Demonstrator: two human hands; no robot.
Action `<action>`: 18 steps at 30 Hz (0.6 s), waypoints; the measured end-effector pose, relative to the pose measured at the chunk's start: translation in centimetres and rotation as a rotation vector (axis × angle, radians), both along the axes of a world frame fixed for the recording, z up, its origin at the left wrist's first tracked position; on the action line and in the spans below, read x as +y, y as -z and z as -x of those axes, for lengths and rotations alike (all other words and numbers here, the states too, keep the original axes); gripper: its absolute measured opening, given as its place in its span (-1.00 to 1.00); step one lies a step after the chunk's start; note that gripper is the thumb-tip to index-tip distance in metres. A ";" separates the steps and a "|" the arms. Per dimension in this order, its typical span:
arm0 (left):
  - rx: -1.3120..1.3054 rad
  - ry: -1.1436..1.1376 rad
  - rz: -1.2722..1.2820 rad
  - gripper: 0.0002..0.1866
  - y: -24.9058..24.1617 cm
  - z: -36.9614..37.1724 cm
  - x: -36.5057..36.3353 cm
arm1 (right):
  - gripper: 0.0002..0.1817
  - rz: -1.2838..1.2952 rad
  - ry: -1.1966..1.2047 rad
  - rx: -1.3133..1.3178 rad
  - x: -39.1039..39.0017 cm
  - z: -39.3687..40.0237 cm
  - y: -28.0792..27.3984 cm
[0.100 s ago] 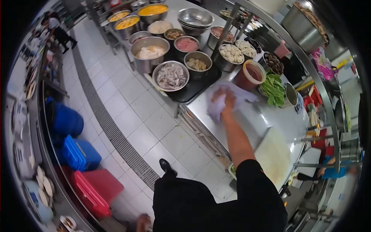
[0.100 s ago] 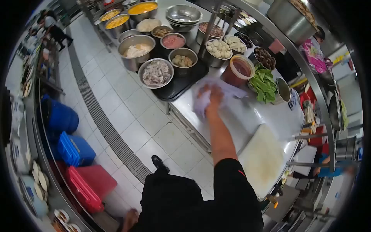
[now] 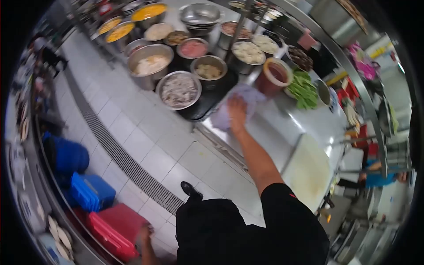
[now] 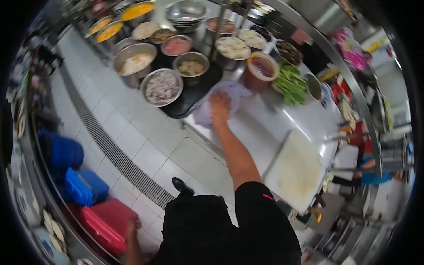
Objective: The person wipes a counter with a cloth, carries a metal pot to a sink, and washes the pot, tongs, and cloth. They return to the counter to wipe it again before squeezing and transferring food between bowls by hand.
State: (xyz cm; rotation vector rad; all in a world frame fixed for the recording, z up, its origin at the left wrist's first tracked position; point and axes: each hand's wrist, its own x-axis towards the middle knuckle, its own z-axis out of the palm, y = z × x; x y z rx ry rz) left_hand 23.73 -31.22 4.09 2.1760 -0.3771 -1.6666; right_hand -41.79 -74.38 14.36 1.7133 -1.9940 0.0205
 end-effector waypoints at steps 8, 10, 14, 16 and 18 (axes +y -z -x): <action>0.027 0.210 0.164 -0.58 -8.2 7.5 -23.0 | -0.21 -0.260 0.410 -0.625 20.5 1.6 -7.9; 0.081 0.335 0.043 -0.58 -6.0 9.0 -21.4 | -0.17 -0.251 0.516 -0.584 21.5 2.4 -7.3; 0.110 0.478 -0.306 -0.65 -3.9 12.4 -18.4 | -0.13 -0.215 0.576 -0.636 18.8 5.3 -7.6; 0.106 0.813 -0.038 -0.69 -5.2 13.1 -16.5 | -0.13 -0.185 0.576 -0.679 16.5 9.0 -7.4; 0.054 0.801 -0.055 -0.71 -8.3 16.3 -17.8 | -0.12 -0.023 0.586 -0.529 13.7 13.6 -5.7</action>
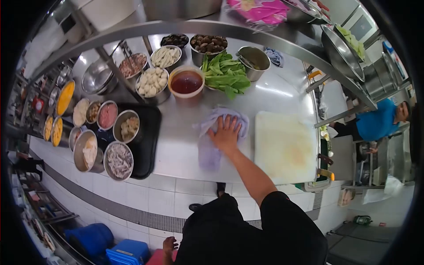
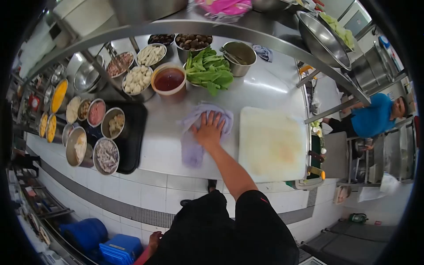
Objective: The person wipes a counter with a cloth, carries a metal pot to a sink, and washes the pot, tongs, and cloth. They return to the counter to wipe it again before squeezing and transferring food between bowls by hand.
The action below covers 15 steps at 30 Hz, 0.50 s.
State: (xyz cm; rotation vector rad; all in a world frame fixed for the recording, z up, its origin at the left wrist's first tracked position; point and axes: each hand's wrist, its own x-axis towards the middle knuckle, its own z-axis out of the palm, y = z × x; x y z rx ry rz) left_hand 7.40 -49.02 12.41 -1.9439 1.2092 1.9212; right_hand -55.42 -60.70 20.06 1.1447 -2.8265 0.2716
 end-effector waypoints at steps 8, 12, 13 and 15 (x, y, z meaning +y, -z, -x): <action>-0.185 -0.302 0.094 -0.69 -5.3 8.6 -2.9 | -0.11 -0.243 0.454 -0.282 3.6 26.8 -3.5; -0.194 -0.024 0.214 -0.69 -4.7 13.7 -4.6 | -0.12 -0.159 0.572 -0.316 8.2 35.6 -3.0; -0.222 0.110 0.352 -0.68 -6.0 16.9 -5.6 | -0.16 -0.214 0.598 -0.245 8.4 36.8 -1.1; -0.089 0.169 0.477 -0.68 -10.2 25.8 -8.1 | -0.20 -0.324 0.467 -0.218 7.6 34.3 -2.3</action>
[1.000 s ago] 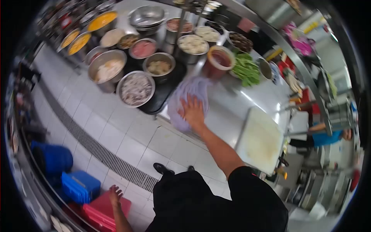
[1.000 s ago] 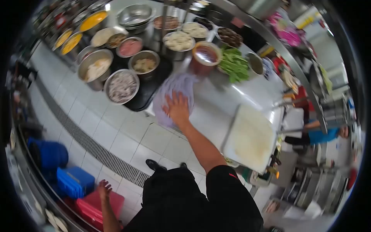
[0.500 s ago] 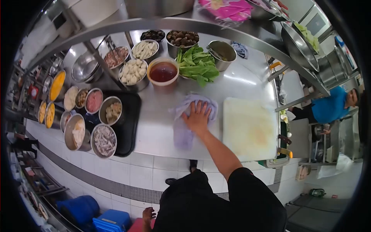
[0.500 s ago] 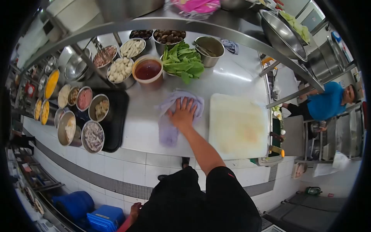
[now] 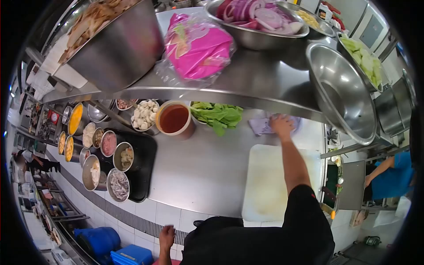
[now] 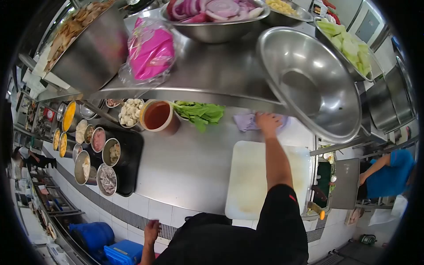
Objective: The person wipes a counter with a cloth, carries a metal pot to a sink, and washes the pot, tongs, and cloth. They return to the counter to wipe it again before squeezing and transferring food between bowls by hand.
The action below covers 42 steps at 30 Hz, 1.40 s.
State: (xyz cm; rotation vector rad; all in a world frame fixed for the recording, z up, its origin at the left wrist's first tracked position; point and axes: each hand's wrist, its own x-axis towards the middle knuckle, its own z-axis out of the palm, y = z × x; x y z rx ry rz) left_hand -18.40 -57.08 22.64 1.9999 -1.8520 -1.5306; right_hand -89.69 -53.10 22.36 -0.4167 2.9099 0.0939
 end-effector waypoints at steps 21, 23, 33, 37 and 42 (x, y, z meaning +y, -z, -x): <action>-0.098 0.921 1.135 -0.40 1.5 68.8 -13.4 | -0.81 1.448 0.019 -0.030 16.9 0.6 -11.9; 0.109 0.788 1.127 -0.48 -1.1 68.3 -12.1 | -0.82 1.541 0.019 -0.072 18.6 -2.9 -17.8; 0.566 0.636 0.713 -0.66 -13.5 54.5 -5.0 | -0.60 0.526 -0.053 0.549 24.0 -15.9 -7.0; 0.900 0.700 0.521 -0.71 -16.4 45.1 -5.8 | -0.60 0.605 0.205 0.118 19.5 -21.9 -3.0; 0.778 0.549 0.306 -0.67 -21.0 29.3 -10.1 | -0.56 0.958 -0.155 -0.027 8.0 -30.6 -6.5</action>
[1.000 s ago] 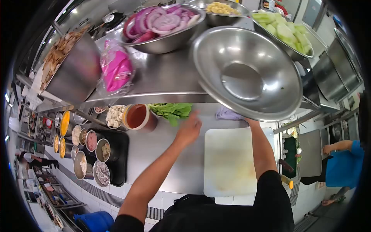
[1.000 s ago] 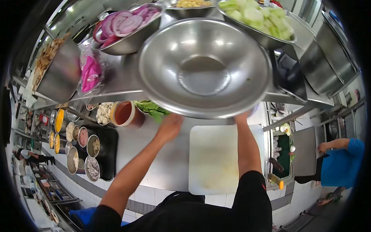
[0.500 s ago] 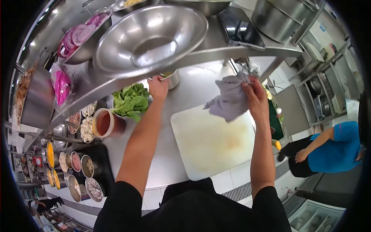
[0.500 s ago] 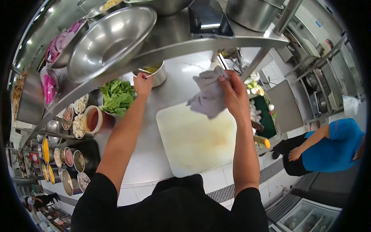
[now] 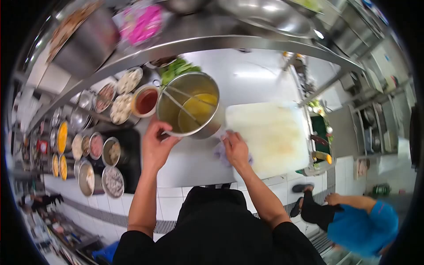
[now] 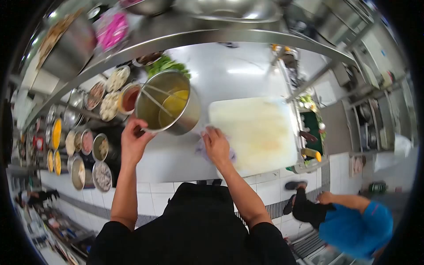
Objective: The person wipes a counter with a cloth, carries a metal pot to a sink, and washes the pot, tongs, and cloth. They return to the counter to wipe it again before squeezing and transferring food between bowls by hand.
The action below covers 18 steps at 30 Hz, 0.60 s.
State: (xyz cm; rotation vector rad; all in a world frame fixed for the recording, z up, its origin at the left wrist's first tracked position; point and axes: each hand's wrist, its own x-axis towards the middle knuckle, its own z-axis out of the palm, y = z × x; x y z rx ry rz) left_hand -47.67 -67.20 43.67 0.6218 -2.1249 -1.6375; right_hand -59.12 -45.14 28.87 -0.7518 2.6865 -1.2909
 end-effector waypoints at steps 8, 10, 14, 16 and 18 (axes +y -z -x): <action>-0.037 -0.478 0.084 -0.64 -1.9 -22.0 -4.4 | -0.41 -0.297 -0.272 0.479 -14.6 -2.2 7.6; 0.015 -0.525 0.074 -0.65 -1.6 -24.1 -3.9 | -0.41 -0.460 -0.579 0.274 -18.2 -7.5 6.4; 0.101 -0.552 0.098 -0.64 -0.2 -24.4 -3.9 | -0.59 0.005 -0.905 0.478 -15.6 -18.7 7.9; 0.069 -0.533 0.143 -0.63 1.3 -24.1 -3.8 | -0.62 0.009 -0.950 0.455 -13.1 -18.1 6.6; 0.059 -0.514 0.155 -0.60 2.6 -23.2 -3.5 | -0.63 -0.341 -0.822 0.027 -11.4 -15.9 5.8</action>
